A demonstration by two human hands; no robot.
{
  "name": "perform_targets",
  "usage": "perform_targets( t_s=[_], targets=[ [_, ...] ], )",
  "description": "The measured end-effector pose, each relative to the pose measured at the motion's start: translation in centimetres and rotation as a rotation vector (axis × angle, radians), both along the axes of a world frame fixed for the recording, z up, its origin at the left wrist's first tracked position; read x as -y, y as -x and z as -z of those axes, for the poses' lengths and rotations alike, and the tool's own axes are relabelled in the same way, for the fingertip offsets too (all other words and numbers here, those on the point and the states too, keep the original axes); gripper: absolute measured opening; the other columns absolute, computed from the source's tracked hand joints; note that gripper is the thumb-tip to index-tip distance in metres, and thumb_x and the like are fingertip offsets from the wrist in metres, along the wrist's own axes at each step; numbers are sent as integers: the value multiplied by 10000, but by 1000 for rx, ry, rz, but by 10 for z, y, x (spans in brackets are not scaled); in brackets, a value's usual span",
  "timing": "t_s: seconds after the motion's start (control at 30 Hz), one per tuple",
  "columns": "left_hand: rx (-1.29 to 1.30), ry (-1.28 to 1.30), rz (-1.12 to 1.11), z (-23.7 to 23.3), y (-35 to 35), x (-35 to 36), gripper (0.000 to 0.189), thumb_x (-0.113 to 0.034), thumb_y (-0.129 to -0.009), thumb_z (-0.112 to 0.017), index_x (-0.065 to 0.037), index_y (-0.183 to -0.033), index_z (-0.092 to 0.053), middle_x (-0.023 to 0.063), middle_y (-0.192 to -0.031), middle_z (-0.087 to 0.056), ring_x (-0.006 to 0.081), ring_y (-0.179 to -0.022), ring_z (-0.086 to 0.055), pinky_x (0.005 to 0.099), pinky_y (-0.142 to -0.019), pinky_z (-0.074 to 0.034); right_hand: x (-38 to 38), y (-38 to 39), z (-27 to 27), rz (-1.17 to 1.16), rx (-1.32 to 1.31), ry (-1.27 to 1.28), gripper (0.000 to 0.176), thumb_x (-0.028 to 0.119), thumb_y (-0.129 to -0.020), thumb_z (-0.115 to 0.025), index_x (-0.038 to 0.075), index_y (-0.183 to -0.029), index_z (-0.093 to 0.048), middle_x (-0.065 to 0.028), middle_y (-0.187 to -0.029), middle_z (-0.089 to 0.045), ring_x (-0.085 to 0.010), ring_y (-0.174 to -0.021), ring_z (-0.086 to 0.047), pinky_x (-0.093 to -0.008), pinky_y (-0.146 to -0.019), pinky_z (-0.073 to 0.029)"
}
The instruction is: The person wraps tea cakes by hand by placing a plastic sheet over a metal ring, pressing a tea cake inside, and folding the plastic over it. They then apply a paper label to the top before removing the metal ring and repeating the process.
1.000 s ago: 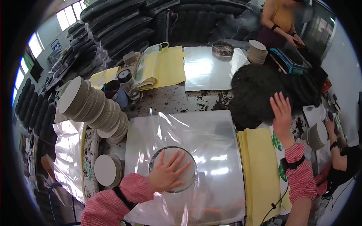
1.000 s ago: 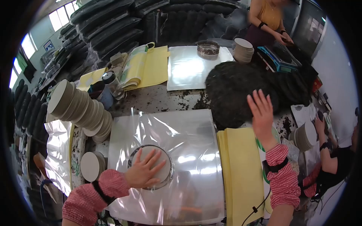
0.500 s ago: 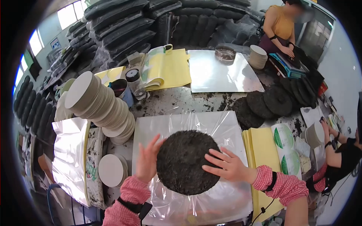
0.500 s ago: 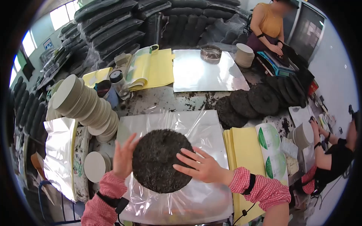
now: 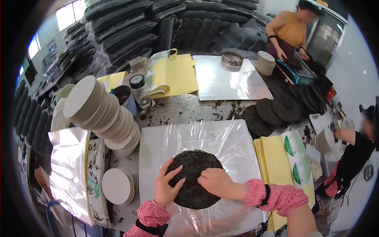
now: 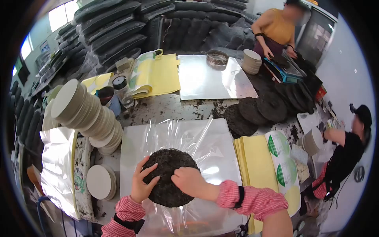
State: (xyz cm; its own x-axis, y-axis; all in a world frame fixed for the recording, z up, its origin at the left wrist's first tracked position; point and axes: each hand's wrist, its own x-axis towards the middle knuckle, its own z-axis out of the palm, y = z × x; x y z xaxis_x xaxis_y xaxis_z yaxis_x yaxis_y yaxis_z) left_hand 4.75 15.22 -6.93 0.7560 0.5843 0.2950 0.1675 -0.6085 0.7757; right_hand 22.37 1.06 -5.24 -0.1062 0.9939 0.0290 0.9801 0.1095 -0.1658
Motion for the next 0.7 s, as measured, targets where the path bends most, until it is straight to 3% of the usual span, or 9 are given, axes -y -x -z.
perform_targets(
  t_s=[0.07,0.1,0.17,0.3,0.37,0.43,0.5,0.53,0.7],
  targets=[
    [94,180,9,6,1,0,467,-50,-751,-783,-96,-1208,-702,173,-1409,-494,355,-1283,-503,420,-1069,-428,9,-16,-14,-78,-275,-382,538,393,-845,-683,2,-1210,-623,-189,-1235,-608,-346,-1187,-578,-421,-973,-494],
    [109,133,-7,6,-2,1,458,-22,-729,-781,-92,-1176,-710,151,-1336,-531,336,-1236,-529,413,-1042,-446,9,-18,-20,-97,-254,-210,870,579,-816,-681,-39,-1396,-479,-244,-1483,-424,-373,-1410,-381,-469,-1153,-326],
    [46,52,-18,6,-8,4,403,-1,-691,-756,-44,-1088,-701,127,-1236,-561,322,-1169,-542,414,-987,-459,7,-12,-8,-79,-223,-83,995,602,-768,-699,-78,-1429,-401,-251,-1525,-357,-366,-1462,-286,-472,-1196,-236],
    [-201,-255,6,-5,-24,14,424,-27,-627,-778,-19,-1040,-679,113,-1146,-565,334,-1106,-533,442,-956,-442,4,0,7,-53,-167,-1,1061,608,-734,-712,-120,-1425,-369,-256,-1532,-343,-365,-1475,-259,-466,-1208,-208],
    [-286,-661,62,-16,-30,15,402,-28,-638,-722,-12,-1030,-634,98,-1126,-566,309,-1103,-522,413,-918,-428,-1,4,15,-3,-119,29,1103,609,-707,-723,-125,-1435,-340,-264,-1544,-316,-365,-1476,-255,-465,-1206,-212],
    [-275,-668,199,-30,-25,1,527,-91,-640,-800,15,-1119,-606,123,-1128,-564,320,-1091,-561,410,-900,-474,-4,5,15,3,-129,60,1129,603,-691,-740,-134,-1438,-322,-273,-1550,-295,-369,-1473,-257,-466,-1203,-216],
    [-729,-312,529,-41,-28,-10,811,-279,-573,-896,55,-1219,-536,154,-1131,-551,351,-1036,-606,398,-853,-519,-6,10,13,26,-123,79,1138,594,-690,-754,-135,-1442,-309,-293,-1550,-277,-379,-1474,-249,-484,-1198,-220],
    [-856,-421,578,-44,-40,-9,957,-345,-530,-924,106,-1249,-483,186,-1137,-542,343,-981,-651,374,-789,-562,-8,11,18,23,-142,106,1188,603,-669,-772,-143,-1450,-275,-302,-1544,-276,-418,-1469,-235,-540,-1188,-207],
    [-1032,-546,501,-2,-52,11,892,-291,-540,-920,95,-1227,-503,195,-1163,-549,314,-949,-675,359,-785,-581,-18,18,34,107,-262,351,1285,562,-589,-840,-139,-1474,-228,-280,-1550,-277,-449,-1466,-206,-592,-1193,-135]
  ],
)
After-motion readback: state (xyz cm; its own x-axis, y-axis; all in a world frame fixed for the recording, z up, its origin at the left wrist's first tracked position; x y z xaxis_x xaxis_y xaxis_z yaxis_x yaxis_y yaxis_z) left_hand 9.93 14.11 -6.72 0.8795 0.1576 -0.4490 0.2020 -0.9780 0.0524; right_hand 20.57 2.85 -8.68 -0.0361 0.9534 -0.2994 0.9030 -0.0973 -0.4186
